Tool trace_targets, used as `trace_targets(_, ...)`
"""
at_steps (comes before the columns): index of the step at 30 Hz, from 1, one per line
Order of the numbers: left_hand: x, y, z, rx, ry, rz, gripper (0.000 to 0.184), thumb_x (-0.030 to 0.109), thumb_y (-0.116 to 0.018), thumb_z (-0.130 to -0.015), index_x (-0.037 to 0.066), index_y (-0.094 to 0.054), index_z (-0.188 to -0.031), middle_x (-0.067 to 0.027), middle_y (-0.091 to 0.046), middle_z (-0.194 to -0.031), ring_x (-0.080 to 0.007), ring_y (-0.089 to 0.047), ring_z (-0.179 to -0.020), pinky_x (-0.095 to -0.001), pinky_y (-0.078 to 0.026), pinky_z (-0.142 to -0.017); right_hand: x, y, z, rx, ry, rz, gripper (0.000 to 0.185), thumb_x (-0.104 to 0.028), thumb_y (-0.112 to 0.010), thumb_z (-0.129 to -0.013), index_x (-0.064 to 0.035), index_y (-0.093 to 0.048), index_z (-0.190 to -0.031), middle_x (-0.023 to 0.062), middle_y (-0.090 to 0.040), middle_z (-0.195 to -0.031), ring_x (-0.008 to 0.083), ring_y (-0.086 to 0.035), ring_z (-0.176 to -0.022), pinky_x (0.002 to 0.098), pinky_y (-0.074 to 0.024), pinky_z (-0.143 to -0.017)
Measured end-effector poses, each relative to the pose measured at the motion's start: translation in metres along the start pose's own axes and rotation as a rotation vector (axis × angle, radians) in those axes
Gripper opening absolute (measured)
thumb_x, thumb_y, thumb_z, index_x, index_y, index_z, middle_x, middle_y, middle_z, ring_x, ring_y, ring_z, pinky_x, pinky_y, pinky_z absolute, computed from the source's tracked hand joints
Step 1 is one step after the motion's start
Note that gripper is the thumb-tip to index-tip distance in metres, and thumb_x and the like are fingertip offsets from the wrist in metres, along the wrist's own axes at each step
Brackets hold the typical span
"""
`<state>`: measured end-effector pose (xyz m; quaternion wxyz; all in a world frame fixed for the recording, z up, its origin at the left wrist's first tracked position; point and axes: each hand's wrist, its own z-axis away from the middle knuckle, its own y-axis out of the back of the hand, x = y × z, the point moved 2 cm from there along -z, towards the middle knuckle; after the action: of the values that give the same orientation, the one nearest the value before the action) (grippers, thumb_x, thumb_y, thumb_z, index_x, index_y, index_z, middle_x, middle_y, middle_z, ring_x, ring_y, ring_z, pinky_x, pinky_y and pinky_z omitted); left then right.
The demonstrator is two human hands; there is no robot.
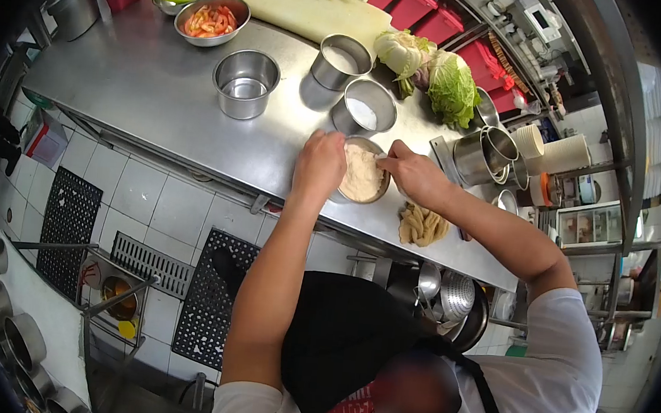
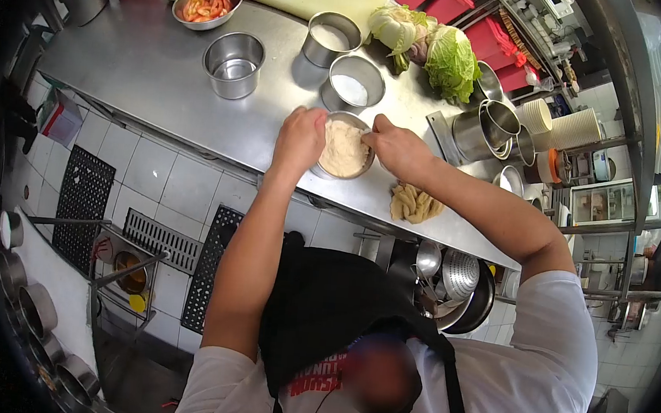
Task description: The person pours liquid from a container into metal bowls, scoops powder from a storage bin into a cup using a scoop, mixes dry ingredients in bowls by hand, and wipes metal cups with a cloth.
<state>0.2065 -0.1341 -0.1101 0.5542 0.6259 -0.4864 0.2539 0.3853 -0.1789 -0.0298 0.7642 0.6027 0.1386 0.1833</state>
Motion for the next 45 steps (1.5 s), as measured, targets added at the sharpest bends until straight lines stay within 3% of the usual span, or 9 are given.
trace_targets(1,0.003,0.001,0.004,-0.002,0.080,-0.045,0.019,0.016,-0.053,-0.090,0.001,-0.066,-0.092,-0.0200,-0.062,-0.091,-0.0371,-0.060,-0.091,-0.0455,-0.048,-0.083,0.002,0.003,-0.003,-0.019,0.020,0.023,0.017,-0.010,-0.051,-0.083,-0.0005,-0.062,-0.092,0.0171,-0.054,-0.096,0.0323,-0.065,-0.081,0.0392,-0.0540,-0.073)
trace_targets(8,-0.004,-0.006,-0.028,-0.217,-0.172,0.001,0.016,0.015,-0.056,-0.088,0.001,-0.066,-0.089,-0.0195,-0.063,-0.087,-0.0385,-0.061,-0.086,-0.0466,-0.049,-0.079,0.003,0.016,-0.014,-0.103,0.077,0.112,0.016,-0.009,-0.051,-0.082,-0.0002,-0.062,-0.090,0.0170,-0.055,-0.092,0.0318,-0.065,-0.080,0.0389,-0.0541,-0.072)
trace_targets(14,0.001,-0.012,0.009,0.101,-0.021,0.023,0.019,0.017,-0.056,-0.089,0.001,-0.065,-0.085,-0.0216,-0.062,-0.084,-0.0404,-0.060,-0.083,-0.0473,-0.049,-0.076,0.006,-0.005,0.011,0.003,-0.079,-0.064,0.021,-0.008,-0.055,-0.083,-0.0045,-0.068,-0.099,0.0165,-0.057,-0.091,0.0346,-0.063,-0.079,0.0416,-0.0524,-0.071)
trace_targets(21,-0.003,-0.006,-0.024,-0.216,-0.185,0.084,0.020,0.019,-0.054,-0.090,0.002,-0.065,-0.087,-0.0217,-0.061,-0.077,-0.0424,-0.060,-0.077,-0.0491,-0.049,-0.073,0.013,0.005,-0.013,-0.039,0.035,-0.025,0.020,-0.008,-0.053,-0.082,-0.0047,-0.068,-0.096,0.0147,-0.058,-0.095,0.0325,-0.065,-0.082,0.0393,-0.0538,-0.075)
trace_targets(27,0.002,-0.012,0.016,0.153,-0.033,0.044,0.020,0.018,-0.055,-0.090,0.001,-0.062,-0.083,-0.0214,-0.061,-0.076,-0.0420,-0.059,-0.074,-0.0493,-0.048,-0.069,0.006,-0.007,0.012,0.049,-0.136,-0.180,0.021,-0.007,-0.055,-0.081,-0.0038,-0.069,-0.097,0.0172,-0.059,-0.093,0.0348,-0.064,-0.081,0.0414,-0.0524,-0.074)
trace_targets(35,-0.004,-0.001,-0.023,-0.259,-0.178,0.096,0.022,0.018,-0.054,-0.091,0.001,-0.064,-0.084,-0.0217,-0.064,-0.078,-0.0420,-0.061,-0.074,-0.0491,-0.048,-0.069,0.010,0.002,-0.005,0.045,-0.090,-0.146,0.020,-0.006,-0.057,-0.082,-0.0043,-0.070,-0.097,0.0167,-0.060,-0.090,0.0351,-0.064,-0.080,0.0406,-0.0519,-0.073)
trace_targets(38,-0.001,-0.009,-0.006,-0.053,-0.081,0.090,0.022,0.018,-0.053,-0.091,0.000,-0.063,-0.085,-0.0217,-0.064,-0.077,-0.0421,-0.061,-0.073,-0.0494,-0.049,-0.069,0.003,-0.003,0.006,0.053,-0.183,-0.184,0.021,-0.005,-0.056,-0.082,-0.0039,-0.070,-0.097,0.0172,-0.060,-0.090,0.0356,-0.064,-0.080,0.0417,-0.0518,-0.073)
trace_targets(42,0.012,-0.007,0.016,-0.053,0.103,-0.015,0.023,0.018,-0.053,-0.091,0.000,-0.063,-0.082,-0.0220,-0.064,-0.078,-0.0419,-0.061,-0.075,-0.0499,-0.048,-0.069,0.001,-0.007,0.014,0.080,-0.252,-0.206,0.022,-0.004,-0.055,-0.081,-0.0034,-0.069,-0.098,0.0174,-0.060,-0.089,0.0355,-0.064,-0.079,0.0423,-0.0520,-0.073)
trace_targets(45,0.002,-0.002,-0.018,-0.128,-0.212,0.070,0.023,0.018,-0.052,-0.091,0.001,-0.065,-0.086,-0.0244,-0.063,-0.080,-0.0437,-0.060,-0.077,-0.0479,-0.049,-0.071,0.004,-0.005,0.004,0.035,-0.169,-0.152,0.022,-0.006,-0.055,-0.080,-0.0029,-0.069,-0.097,0.0170,-0.058,-0.092,0.0339,-0.065,-0.080,0.0415,-0.0535,-0.074)
